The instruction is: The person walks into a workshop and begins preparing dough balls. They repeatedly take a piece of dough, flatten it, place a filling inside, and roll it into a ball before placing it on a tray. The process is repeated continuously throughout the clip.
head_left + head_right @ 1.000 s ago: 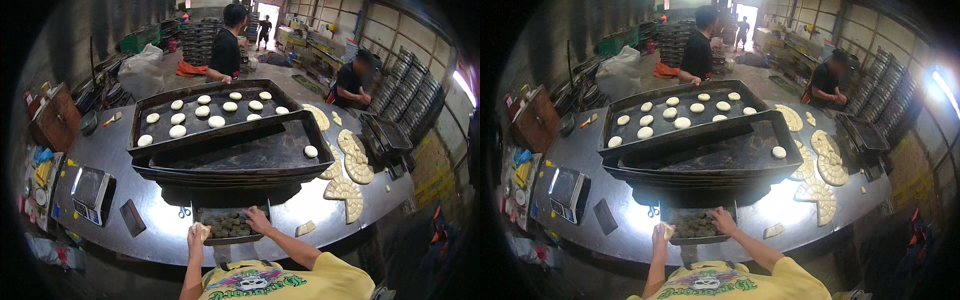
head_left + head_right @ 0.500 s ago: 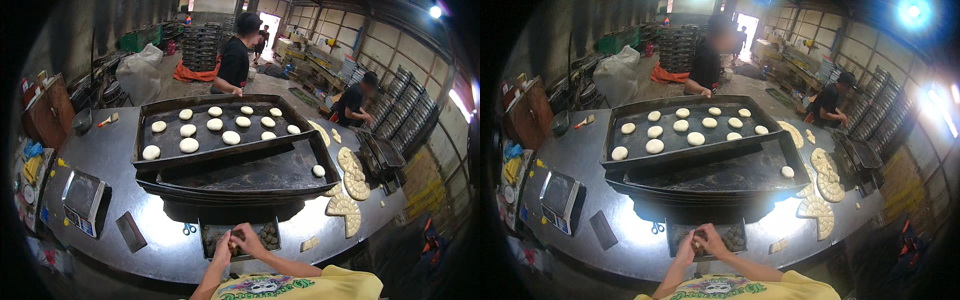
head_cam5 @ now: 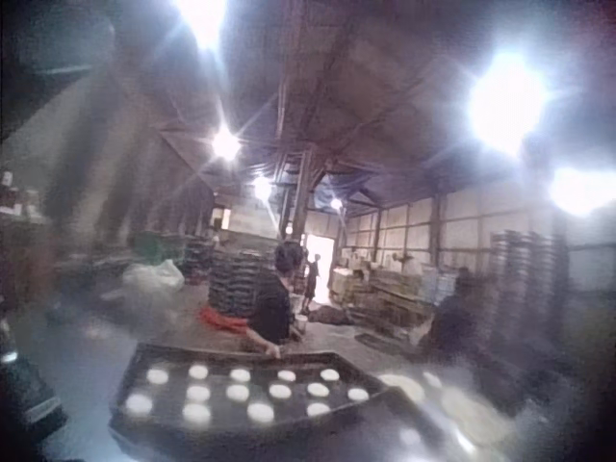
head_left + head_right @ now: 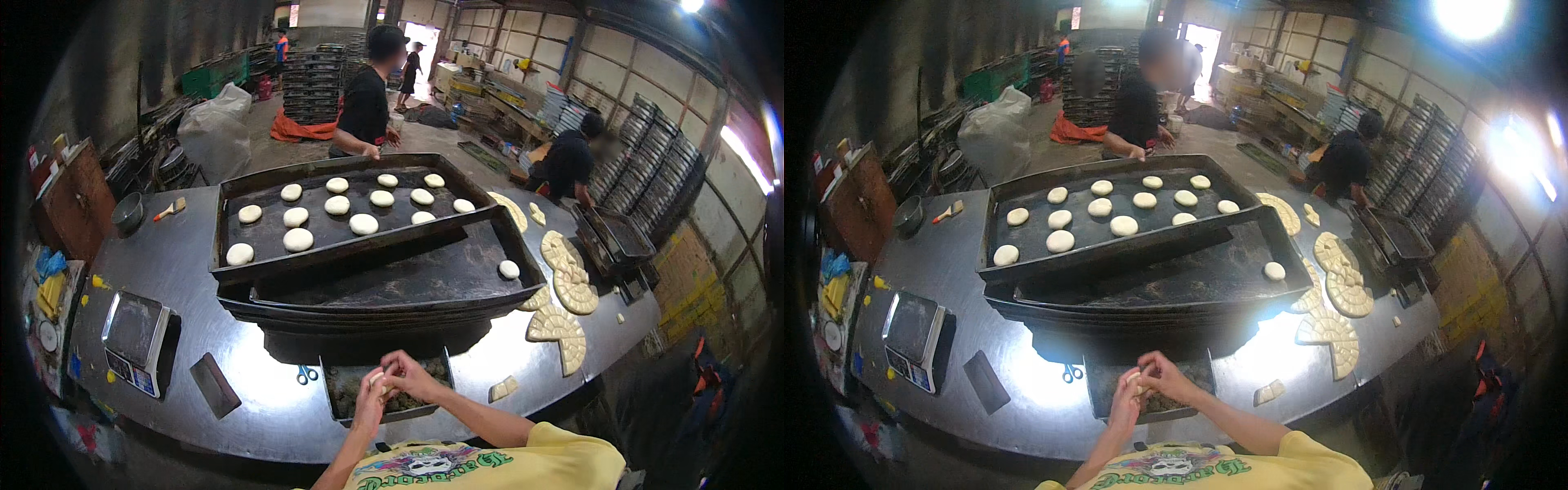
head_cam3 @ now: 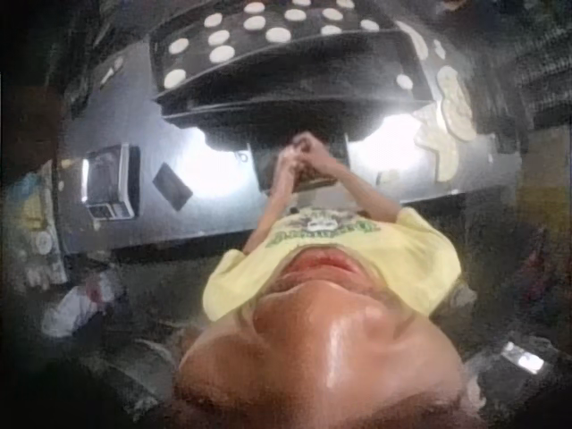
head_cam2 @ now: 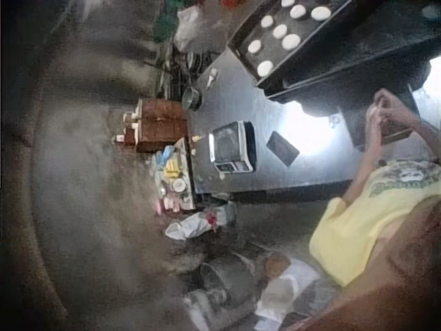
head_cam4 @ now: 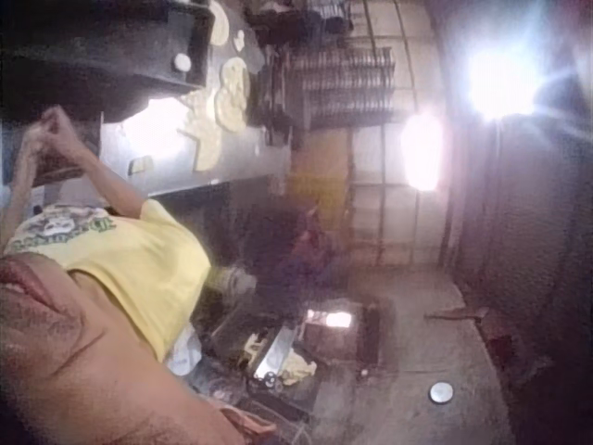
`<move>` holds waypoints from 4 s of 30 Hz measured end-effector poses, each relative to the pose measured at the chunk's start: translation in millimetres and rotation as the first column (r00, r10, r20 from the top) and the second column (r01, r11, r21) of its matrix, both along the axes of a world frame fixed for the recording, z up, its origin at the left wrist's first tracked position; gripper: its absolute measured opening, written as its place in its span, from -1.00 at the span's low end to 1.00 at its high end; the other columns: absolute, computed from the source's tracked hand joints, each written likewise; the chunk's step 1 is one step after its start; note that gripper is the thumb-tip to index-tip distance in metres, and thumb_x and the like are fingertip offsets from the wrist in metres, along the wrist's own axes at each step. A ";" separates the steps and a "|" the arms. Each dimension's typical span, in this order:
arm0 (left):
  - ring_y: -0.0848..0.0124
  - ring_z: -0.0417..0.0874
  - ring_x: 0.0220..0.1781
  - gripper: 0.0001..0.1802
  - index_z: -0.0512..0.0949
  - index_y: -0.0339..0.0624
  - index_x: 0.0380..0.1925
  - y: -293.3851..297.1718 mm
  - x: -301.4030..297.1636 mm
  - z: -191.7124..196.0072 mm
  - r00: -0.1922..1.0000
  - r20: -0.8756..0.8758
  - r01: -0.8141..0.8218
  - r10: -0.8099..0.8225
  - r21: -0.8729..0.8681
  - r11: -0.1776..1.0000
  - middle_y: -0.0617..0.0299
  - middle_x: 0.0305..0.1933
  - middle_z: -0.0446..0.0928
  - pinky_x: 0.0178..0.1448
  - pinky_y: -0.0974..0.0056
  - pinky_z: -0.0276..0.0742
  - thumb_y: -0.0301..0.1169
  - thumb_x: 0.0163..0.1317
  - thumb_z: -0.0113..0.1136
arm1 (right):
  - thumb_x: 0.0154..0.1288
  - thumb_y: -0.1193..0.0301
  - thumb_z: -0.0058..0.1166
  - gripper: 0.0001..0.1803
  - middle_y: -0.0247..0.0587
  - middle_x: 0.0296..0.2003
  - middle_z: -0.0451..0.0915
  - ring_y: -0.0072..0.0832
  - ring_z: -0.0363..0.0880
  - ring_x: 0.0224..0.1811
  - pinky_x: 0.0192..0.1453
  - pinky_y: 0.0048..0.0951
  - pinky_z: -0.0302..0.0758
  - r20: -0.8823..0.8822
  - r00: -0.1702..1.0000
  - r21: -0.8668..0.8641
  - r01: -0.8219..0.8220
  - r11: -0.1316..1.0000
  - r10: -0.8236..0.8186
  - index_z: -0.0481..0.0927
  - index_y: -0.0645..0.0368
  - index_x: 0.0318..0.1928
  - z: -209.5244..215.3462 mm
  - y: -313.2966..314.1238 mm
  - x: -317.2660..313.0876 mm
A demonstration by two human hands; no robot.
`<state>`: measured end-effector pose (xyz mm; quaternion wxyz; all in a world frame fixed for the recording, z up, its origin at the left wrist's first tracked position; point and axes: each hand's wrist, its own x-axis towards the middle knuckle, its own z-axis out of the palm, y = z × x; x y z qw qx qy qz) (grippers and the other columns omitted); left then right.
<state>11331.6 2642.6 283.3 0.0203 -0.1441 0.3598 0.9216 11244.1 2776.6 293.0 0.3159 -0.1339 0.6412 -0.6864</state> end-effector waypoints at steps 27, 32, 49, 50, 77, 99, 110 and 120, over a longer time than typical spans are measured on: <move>0.44 0.61 -0.17 -0.69 0.47 -0.16 0.01 76.0 18.7 -1.9 0.988 0.143 -0.041 0.057 -0.111 0.993 0.19 -0.07 0.56 -0.14 0.32 0.59 -0.20 0.53 -0.14 | 0.29 0.45 0.21 -0.78 -0.18 -0.20 0.43 -0.35 0.52 -0.14 -0.01 -0.39 0.52 -0.788 0.611 0.062 0.210 0.976 -0.081 0.57 0.25 -0.09 20.5 84.4 81.0; 0.40 0.45 0.16 -0.56 0.48 -0.27 0.03 124.1 14.8 36.9 0.984 -0.146 -0.144 0.100 -0.327 0.934 0.15 0.14 0.45 0.26 0.31 0.34 -0.13 0.56 -0.20 | 0.37 0.33 0.19 -0.80 -0.36 -0.18 0.48 -0.63 0.45 -0.16 -0.10 -0.46 0.48 -0.231 0.960 0.029 0.168 0.985 -0.157 0.48 0.16 -0.27 -12.2 110.5 39.0; 0.50 0.52 -0.37 -0.65 0.47 -0.19 -0.19 225.4 -19.6 53.1 0.986 -0.136 -0.149 0.093 -0.488 0.860 0.23 -0.35 0.47 -0.26 0.37 0.47 -0.15 0.46 -0.19 | 0.36 0.42 0.14 -0.70 -0.25 -0.24 0.44 -0.39 0.45 -0.29 -0.15 -0.49 0.45 -0.706 0.646 -0.171 0.242 0.955 -0.290 0.56 0.22 0.07 58.3 224.3 54.1; 0.50 0.52 -0.41 -0.62 0.48 -0.19 -0.22 232.1 -23.4 52.7 0.995 -0.096 -0.079 0.028 -0.571 0.817 0.24 -0.38 0.48 -0.29 0.35 0.48 -0.12 0.46 -0.19 | 0.36 0.42 0.14 -0.73 -0.24 -0.24 0.44 -0.38 0.46 -0.27 -0.14 -0.48 0.46 -0.730 0.628 -0.141 0.247 0.959 -0.269 0.56 0.22 0.03 53.3 235.2 48.0; 0.30 0.56 -0.01 -0.45 0.08 -0.31 0.42 304.9 -80.1 18.8 0.879 0.019 0.259 -0.476 -0.858 0.444 -0.01 0.02 0.51 0.18 0.23 0.45 -0.45 0.49 -0.13 | 0.28 0.25 0.18 -0.76 -0.16 -0.06 0.50 -0.23 0.45 0.03 0.12 -0.14 0.34 -0.497 0.835 0.576 0.522 0.629 -0.238 0.65 0.02 -0.10 -159.9 458.8 19.8; 0.33 0.53 0.00 -0.62 0.41 -0.30 0.17 314.2 -142.3 -35.5 0.890 0.188 0.383 -0.415 -0.802 0.459 0.06 -0.03 0.53 0.15 0.24 0.45 -0.30 0.50 -0.07 | 0.41 0.07 -0.09 -0.48 -0.05 0.30 0.35 -0.12 0.15 0.42 0.48 0.16 -0.05 -0.754 0.641 0.639 0.767 0.068 -0.143 0.45 0.11 0.22 -136.1 391.1 -48.0; 0.39 0.63 -0.03 -0.76 0.54 -0.30 0.00 299.0 -129.6 74.5 0.850 -0.238 0.030 -0.471 -0.869 0.494 0.11 -0.11 0.62 0.11 0.29 0.49 -0.44 0.46 -0.02 | 0.30 0.26 0.12 -0.73 -0.13 0.07 0.43 -0.09 0.35 0.16 0.19 -0.06 0.30 -0.699 0.400 0.274 0.915 0.295 -0.593 0.53 0.06 -0.04 -172.2 432.8 -61.8; 0.48 0.59 -0.12 -0.68 0.51 -0.24 0.05 186.3 17.1 -27.5 0.989 0.094 -0.029 0.113 -0.627 0.778 0.19 -0.11 0.63 0.04 0.34 0.48 -0.27 0.50 -0.05 | 0.17 0.33 0.34 -0.56 -0.16 -0.26 0.56 -0.39 0.55 -0.18 -0.08 -0.35 0.48 -0.316 0.947 0.579 0.236 0.780 -0.052 0.44 0.19 -0.02 -73.6 441.3 -11.9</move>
